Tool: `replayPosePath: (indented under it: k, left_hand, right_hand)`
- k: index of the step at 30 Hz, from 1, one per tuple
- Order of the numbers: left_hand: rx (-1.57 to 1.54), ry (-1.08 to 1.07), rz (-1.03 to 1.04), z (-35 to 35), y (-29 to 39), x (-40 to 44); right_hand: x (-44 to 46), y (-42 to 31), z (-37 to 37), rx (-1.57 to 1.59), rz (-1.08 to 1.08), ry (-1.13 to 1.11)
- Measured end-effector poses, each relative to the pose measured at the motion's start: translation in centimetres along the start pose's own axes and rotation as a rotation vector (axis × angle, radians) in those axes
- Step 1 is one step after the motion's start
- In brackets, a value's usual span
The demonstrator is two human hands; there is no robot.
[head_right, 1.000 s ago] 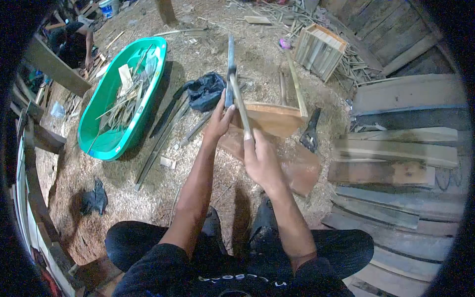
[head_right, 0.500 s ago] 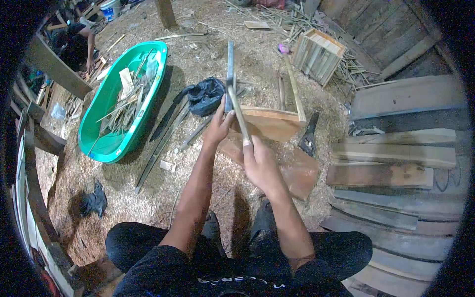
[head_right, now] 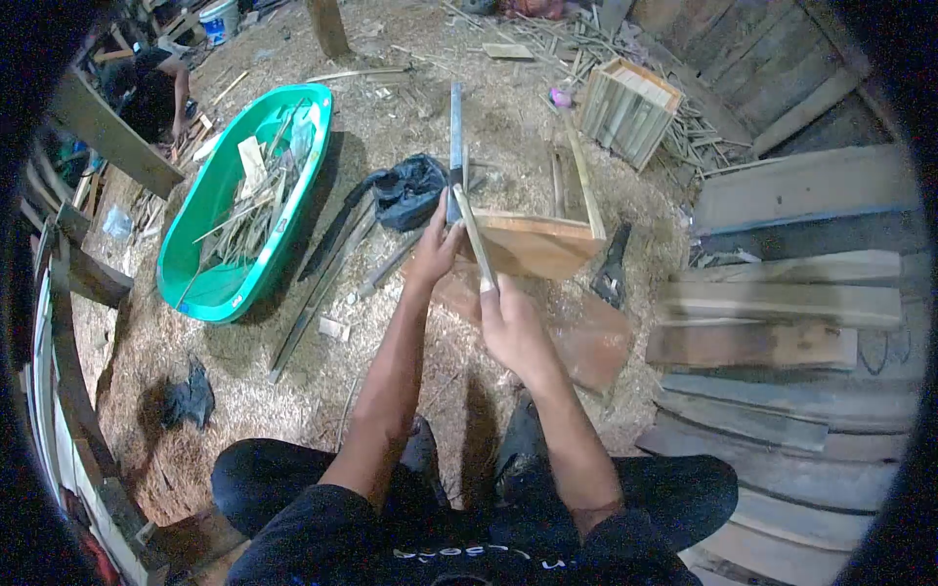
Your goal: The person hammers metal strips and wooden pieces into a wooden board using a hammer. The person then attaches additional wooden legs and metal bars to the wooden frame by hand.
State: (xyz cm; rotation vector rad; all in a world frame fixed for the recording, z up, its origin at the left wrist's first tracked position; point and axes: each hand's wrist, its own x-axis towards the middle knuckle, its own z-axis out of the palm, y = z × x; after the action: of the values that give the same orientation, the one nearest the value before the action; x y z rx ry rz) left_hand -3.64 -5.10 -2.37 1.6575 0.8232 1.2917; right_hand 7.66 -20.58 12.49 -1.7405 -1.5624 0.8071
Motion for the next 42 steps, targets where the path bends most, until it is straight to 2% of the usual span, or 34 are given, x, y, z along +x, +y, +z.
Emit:
replayPosePath:
  k: [1, 4, 7, 11, 14, 19, 22, 25, 27, 30, 34, 35, 38, 40, 42]
  left_hand:
    - [-0.062, -0.004, -0.088, 0.1, -0.2, -0.1]
    - [-0.109, 0.030, -0.105, 0.6, -1.0, -0.2]
    - [-0.102, 0.039, -0.064, 0.8, -0.9, -0.4]
    - [-0.019, 0.046, -0.078, 0.5, -0.6, -0.4]
    - [-0.001, 0.028, -0.075, 0.6, -1.1, -0.1]
    - [-0.133, 0.069, -0.107, 0.9, -1.5, -0.7]
    - [-0.161, 0.079, -0.061, 1.1, -1.2, -0.2]
    - [-0.125, 0.065, -0.093, 0.8, -0.3, -0.1]
    - [-0.124, 0.079, -0.108, 1.0, -0.3, -0.6]
    - [-0.044, 0.049, -0.026, 0.7, -0.6, 0.0]
    - [-0.041, 0.064, -0.067, 0.8, -0.4, -0.3]
    - [-0.039, 0.060, -0.074, 0.7, -0.1, -0.5]
    - [-0.069, 0.058, -0.059, 0.8, 1.0, -0.3]
    - [-0.017, 0.055, 0.008, 0.6, -0.5, 0.0]
    - [-0.076, 0.084, -0.042, 0.9, -0.7, -0.5]
  right_hand:
    - [0.2, -0.2, -0.3, 0.006, 0.041, -0.018]
    - [-0.3, -1.3, -0.3, 0.089, -0.018, 0.059]
    - [0.5, 0.0, -0.4, -0.066, 0.089, -0.075]
    - [-0.5, -2.3, -0.9, 0.164, -0.038, 0.099]
    - [0.2, 1.4, 0.5, -0.089, -0.002, -0.022]
    - [-0.8, -4.1, -1.5, 0.158, 0.026, 0.019]
    - [-0.1, 0.3, 0.5, -0.095, -0.003, -0.038]
    - [-0.1, -1.5, -0.1, 0.085, -0.034, 0.012]
    - [-0.7, -3.7, -1.1, 0.138, 0.041, -0.007]
    - [0.4, -0.3, 0.1, 0.020, 0.165, -0.108]
    - [0.1, -1.1, -0.9, 0.184, 0.088, 0.037]
    - [-0.2, -1.5, -0.8, 0.198, -0.024, 0.111]
    - [0.2, 1.9, 0.3, -0.142, 0.007, -0.014]
    - [0.5, 0.2, -0.5, -0.022, -0.009, 0.028]
    - [-0.3, -2.9, -1.9, 0.092, 0.062, 0.030]
